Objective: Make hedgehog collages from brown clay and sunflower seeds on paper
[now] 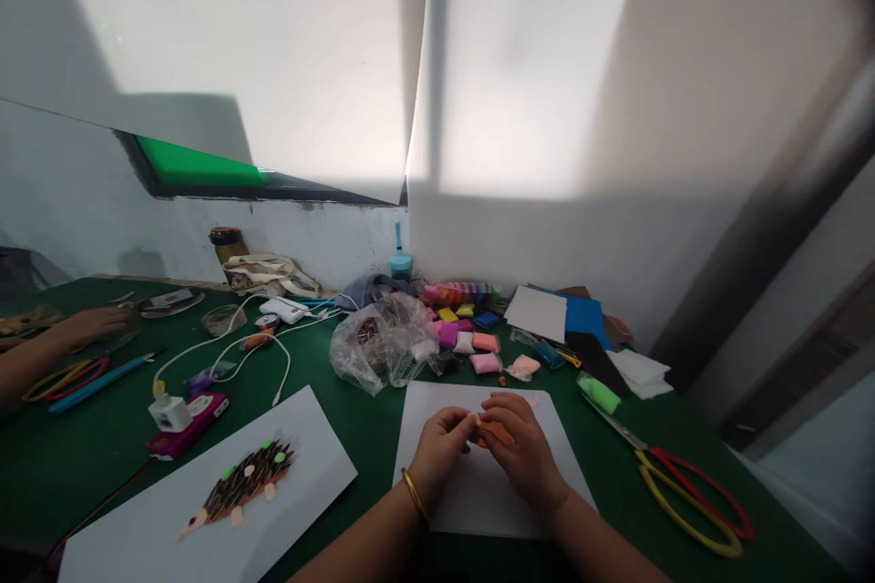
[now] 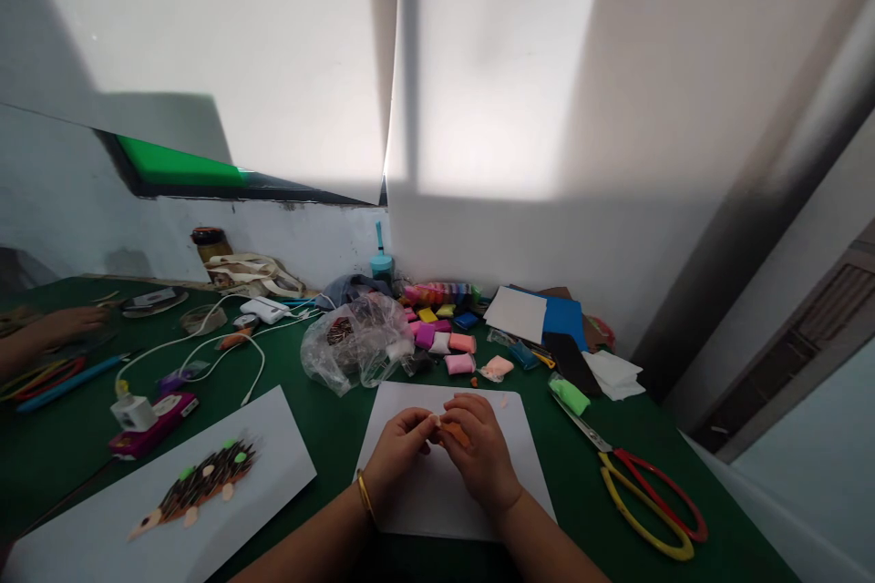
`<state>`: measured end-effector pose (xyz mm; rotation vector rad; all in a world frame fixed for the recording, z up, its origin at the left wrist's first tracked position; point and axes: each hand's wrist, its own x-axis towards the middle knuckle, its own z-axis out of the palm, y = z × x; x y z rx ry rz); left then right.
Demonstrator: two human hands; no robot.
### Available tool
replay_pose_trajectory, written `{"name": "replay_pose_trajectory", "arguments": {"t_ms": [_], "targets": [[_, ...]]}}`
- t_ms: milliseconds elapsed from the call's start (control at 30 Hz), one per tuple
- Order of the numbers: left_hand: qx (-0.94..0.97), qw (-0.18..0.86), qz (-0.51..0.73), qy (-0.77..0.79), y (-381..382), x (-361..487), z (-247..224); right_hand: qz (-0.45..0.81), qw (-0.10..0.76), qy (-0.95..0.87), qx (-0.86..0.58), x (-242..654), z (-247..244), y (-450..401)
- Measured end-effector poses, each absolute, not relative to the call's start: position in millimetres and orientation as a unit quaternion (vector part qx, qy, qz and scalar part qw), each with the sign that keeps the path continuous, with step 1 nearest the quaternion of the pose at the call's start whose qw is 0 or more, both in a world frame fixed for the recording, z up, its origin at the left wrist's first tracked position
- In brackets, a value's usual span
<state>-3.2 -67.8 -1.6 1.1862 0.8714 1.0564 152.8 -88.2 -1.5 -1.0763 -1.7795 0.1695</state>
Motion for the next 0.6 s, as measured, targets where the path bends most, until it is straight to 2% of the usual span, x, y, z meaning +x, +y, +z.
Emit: {"name": "replay_pose_trajectory", "arguments": {"t_ms": [267,433,600], "targets": [[0.397,0.704,0.476,0.345,-72.4,-5.3,4.8,0.075,0.519,-0.732,-0.434,155.1,0.2,-89.1],[0.416,0.696,0.477,0.339,-71.6,-6.8,2.8,0.086,0.517,-0.737,-0.427,156.7,0.0,-88.8],[0.468,0.681,0.451,0.337,-68.6,-7.4,-0.7,0.113,0.470,-0.764,-0.426,155.9,3.5,-91.2]]}}
